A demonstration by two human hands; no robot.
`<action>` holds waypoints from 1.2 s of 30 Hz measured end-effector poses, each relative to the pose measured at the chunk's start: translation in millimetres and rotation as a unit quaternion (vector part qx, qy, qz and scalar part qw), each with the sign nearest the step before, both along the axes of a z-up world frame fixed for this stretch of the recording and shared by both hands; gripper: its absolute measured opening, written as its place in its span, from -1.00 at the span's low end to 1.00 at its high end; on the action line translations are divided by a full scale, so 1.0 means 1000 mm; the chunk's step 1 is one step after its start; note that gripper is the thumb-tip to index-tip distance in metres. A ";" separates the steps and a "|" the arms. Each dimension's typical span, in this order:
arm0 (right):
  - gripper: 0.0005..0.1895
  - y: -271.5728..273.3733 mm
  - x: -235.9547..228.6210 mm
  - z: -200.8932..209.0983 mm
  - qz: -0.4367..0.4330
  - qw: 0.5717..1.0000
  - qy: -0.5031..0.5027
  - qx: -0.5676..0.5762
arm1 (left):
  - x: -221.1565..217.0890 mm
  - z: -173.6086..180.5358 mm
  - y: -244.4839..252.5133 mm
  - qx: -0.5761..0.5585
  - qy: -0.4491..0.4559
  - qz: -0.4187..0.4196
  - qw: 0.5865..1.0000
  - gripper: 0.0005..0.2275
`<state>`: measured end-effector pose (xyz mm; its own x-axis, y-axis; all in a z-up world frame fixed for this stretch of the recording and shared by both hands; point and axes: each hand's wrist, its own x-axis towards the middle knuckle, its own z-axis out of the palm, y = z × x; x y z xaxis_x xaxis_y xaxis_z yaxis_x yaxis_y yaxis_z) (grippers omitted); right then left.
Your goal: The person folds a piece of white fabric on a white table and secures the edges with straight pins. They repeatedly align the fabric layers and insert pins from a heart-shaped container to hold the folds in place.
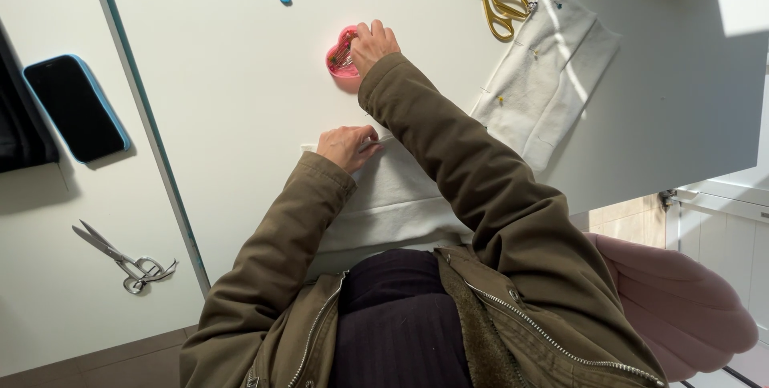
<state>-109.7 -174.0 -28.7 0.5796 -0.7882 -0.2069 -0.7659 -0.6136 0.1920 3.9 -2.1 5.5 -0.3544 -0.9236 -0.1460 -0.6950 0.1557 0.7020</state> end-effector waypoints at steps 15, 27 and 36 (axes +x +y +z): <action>-0.78 -0.002 -0.016 0.026 0.051 0.982 -0.169 0.059 | -0.022 -0.012 0.012 -0.108 -0.058 0.005 0.992 -0.67; -0.84 -0.006 -0.034 -0.007 -0.096 0.869 -0.426 0.234 | -0.013 -0.011 0.012 -0.117 0.036 0.004 0.993 -0.69; -0.76 0.021 -0.002 0.008 -0.006 0.949 -0.313 0.021 | -0.012 -0.013 0.014 -0.145 0.025 0.009 0.989 -0.73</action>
